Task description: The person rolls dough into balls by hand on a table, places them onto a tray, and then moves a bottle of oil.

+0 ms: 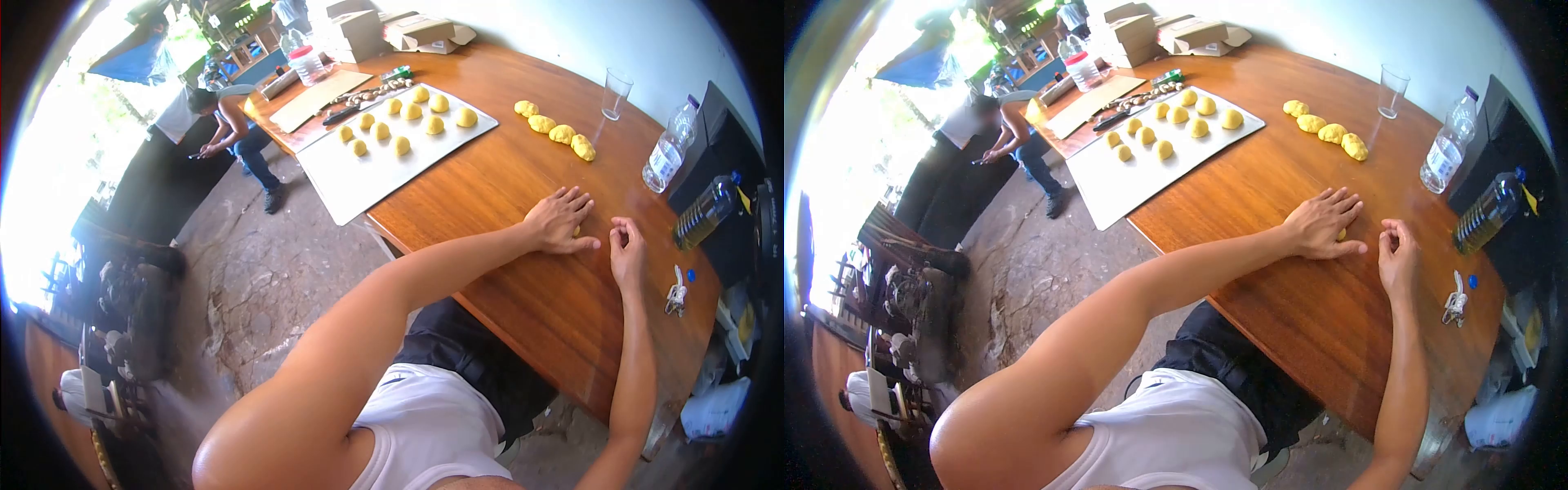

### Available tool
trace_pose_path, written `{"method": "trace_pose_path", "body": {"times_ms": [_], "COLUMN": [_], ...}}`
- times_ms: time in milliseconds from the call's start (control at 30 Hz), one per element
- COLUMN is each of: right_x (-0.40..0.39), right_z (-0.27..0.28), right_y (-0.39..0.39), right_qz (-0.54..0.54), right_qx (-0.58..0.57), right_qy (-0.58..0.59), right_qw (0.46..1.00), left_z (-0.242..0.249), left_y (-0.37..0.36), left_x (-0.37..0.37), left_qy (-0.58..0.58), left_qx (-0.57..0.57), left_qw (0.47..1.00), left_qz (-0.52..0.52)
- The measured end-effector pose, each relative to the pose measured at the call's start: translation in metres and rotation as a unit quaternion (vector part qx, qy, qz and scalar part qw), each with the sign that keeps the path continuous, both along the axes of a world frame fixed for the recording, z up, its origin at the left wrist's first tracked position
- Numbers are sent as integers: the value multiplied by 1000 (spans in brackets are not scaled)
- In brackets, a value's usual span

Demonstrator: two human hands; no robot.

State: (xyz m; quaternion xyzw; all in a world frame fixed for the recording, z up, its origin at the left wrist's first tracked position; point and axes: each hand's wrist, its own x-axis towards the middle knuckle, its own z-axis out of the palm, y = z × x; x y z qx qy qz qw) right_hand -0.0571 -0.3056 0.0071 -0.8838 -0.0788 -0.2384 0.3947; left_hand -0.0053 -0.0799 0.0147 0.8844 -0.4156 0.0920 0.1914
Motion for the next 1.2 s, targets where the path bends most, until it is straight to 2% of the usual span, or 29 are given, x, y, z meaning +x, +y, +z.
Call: {"method": "trace_pose_path", "body": {"times_ms": [233,500,667,867,1100,1200], "right_x": [0,9,13,9,-2,3], "right_z": [-1,-9,-18,-14,3,3], "right_y": [-1,-6,-9,-6,2,2], "right_qz": [-4,21,55,38,24,38], "right_qx": [-9,-10,8,-4,2,16], "right_qy": [-12,-50,-68,-33,15,29], "right_qw": [1000,998,996,999,1000,999], "left_z": [-3,-4,-3,6,0,-4], "left_y": [49,104,124,116,47,12], "left_x": [-73,-183,-209,-162,-55,-11], "left_qy": [6,-7,24,37,25,-44], "left_qx": [-42,6,30,60,47,56], "left_qw": [999,999,998,997,999,995], "left_qz": [-17,34,48,22,14,64]}}
